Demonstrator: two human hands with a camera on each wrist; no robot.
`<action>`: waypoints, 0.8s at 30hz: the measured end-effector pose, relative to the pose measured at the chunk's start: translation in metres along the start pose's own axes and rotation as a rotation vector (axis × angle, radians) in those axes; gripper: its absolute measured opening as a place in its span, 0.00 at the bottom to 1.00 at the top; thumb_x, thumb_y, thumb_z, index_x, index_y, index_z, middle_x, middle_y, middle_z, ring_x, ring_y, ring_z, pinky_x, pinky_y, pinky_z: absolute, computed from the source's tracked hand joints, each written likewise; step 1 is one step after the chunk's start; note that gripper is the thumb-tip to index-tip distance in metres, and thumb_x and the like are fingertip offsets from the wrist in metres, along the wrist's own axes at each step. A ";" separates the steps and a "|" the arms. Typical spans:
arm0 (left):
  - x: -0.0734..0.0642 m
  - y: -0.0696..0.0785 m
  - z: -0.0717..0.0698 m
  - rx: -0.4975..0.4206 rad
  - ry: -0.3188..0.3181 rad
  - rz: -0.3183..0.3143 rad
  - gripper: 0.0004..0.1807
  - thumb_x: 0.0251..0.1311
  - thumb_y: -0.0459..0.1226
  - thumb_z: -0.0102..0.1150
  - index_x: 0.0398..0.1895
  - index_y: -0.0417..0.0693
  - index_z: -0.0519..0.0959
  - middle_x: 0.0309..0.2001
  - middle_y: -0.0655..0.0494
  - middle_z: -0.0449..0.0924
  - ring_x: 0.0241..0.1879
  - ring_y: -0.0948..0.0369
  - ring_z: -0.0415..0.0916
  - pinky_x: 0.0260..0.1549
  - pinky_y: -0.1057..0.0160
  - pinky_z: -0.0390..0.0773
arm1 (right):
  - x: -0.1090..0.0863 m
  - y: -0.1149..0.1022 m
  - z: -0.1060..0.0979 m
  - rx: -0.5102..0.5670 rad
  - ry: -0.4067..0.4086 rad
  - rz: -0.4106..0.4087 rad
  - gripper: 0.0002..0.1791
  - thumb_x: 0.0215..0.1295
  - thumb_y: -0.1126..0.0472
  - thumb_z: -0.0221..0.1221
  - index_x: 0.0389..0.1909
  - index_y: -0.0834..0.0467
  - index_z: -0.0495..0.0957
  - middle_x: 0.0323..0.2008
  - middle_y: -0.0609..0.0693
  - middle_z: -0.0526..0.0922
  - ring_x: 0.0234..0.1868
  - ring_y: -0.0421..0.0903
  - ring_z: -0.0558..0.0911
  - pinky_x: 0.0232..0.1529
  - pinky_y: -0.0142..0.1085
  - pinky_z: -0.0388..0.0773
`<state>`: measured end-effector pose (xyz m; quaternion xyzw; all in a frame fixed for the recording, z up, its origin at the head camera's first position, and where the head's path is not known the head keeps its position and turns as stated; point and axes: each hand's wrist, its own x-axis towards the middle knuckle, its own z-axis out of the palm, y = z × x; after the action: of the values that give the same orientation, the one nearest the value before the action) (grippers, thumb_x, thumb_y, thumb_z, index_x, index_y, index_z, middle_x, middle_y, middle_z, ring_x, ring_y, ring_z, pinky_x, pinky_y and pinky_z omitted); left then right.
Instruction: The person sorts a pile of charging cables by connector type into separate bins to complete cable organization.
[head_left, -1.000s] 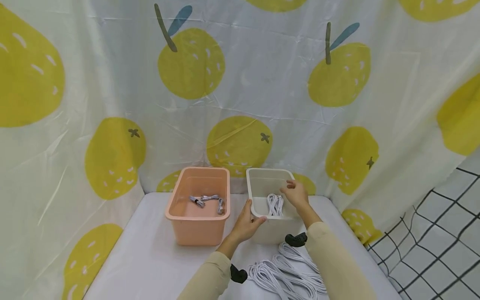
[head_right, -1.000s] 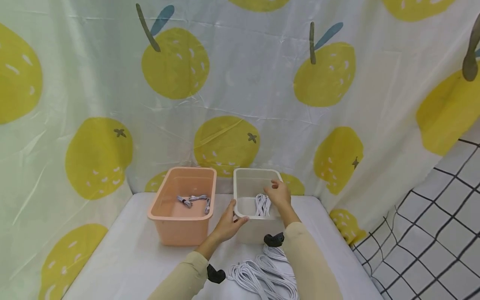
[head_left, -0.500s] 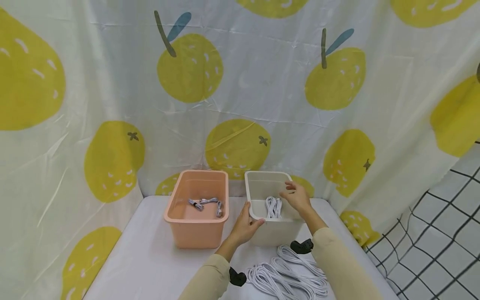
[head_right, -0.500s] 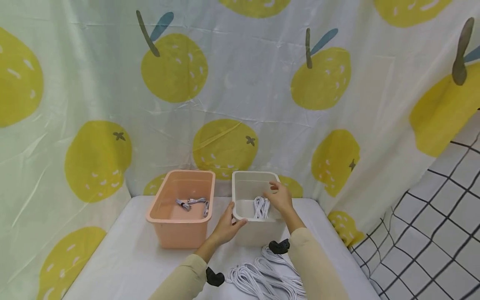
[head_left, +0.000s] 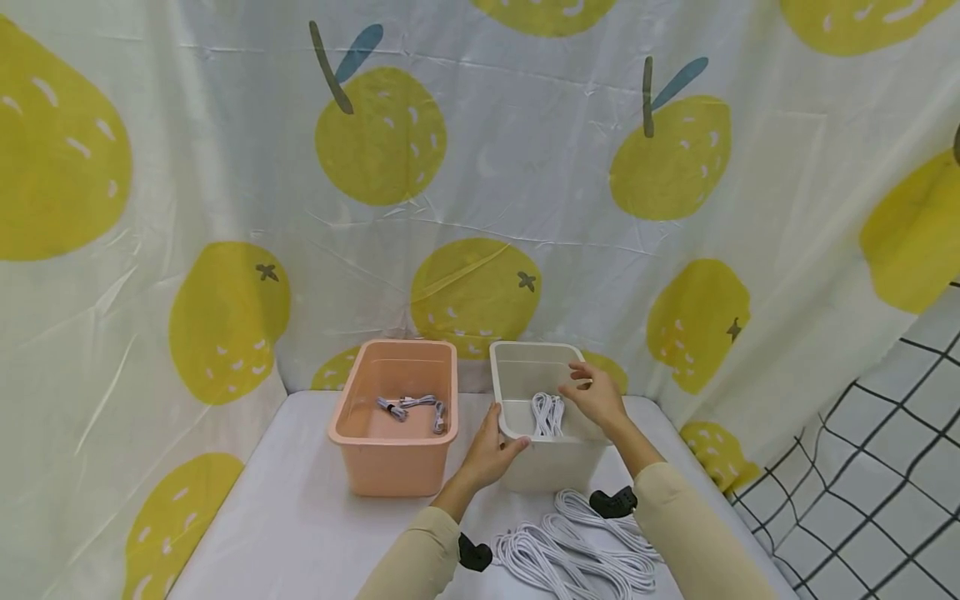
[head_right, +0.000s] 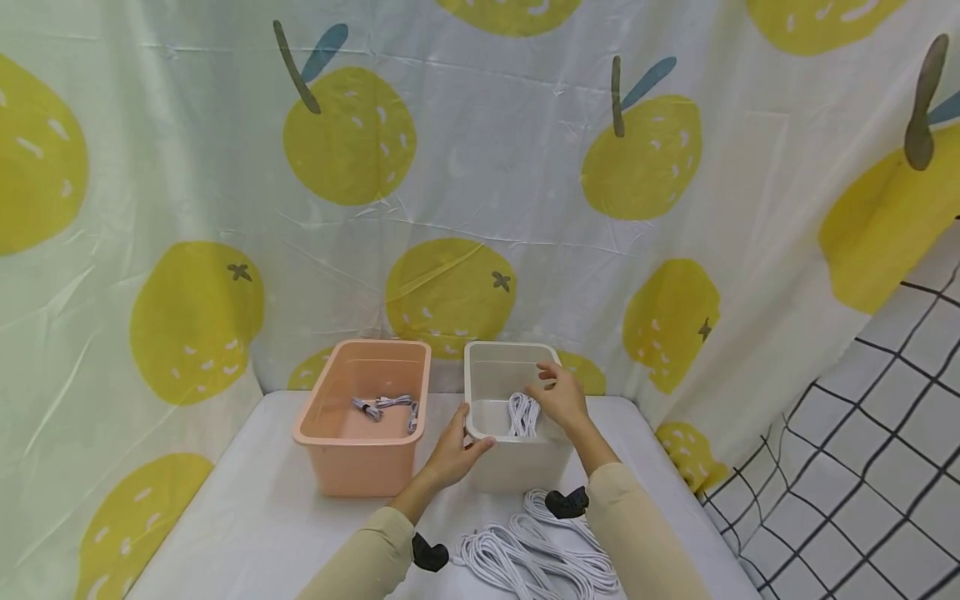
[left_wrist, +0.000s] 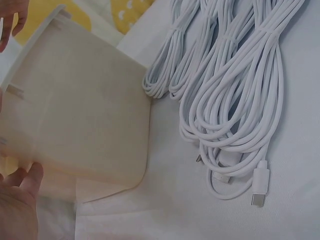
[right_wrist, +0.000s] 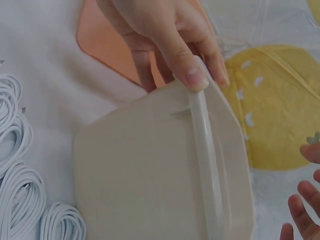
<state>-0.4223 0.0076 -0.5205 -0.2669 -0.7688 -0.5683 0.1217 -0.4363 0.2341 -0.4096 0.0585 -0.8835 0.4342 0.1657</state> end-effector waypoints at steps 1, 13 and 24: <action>0.000 0.000 0.000 0.003 0.002 -0.003 0.47 0.68 0.38 0.67 0.79 0.30 0.49 0.70 0.32 0.62 0.66 0.42 0.67 0.63 0.41 0.70 | -0.001 0.000 -0.001 0.003 0.002 -0.002 0.31 0.65 0.60 0.69 0.68 0.64 0.75 0.56 0.65 0.82 0.52 0.61 0.82 0.52 0.50 0.80; -0.002 0.000 0.002 -0.016 -0.001 -0.011 0.46 0.69 0.38 0.67 0.79 0.29 0.49 0.72 0.30 0.59 0.68 0.40 0.65 0.63 0.38 0.71 | -0.009 -0.003 -0.014 0.008 -0.004 -0.069 0.29 0.63 0.61 0.71 0.65 0.65 0.77 0.53 0.64 0.84 0.47 0.59 0.84 0.42 0.38 0.81; -0.002 -0.001 0.001 -0.004 -0.016 -0.011 0.46 0.70 0.37 0.66 0.79 0.32 0.48 0.68 0.32 0.63 0.66 0.41 0.69 0.59 0.43 0.76 | -0.025 0.000 -0.031 -0.028 -0.034 -0.113 0.29 0.65 0.58 0.71 0.65 0.62 0.78 0.54 0.62 0.84 0.48 0.58 0.84 0.41 0.40 0.82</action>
<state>-0.4210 0.0080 -0.5225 -0.2672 -0.7701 -0.5683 0.1118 -0.4054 0.2575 -0.4010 0.1131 -0.8875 0.4106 0.1757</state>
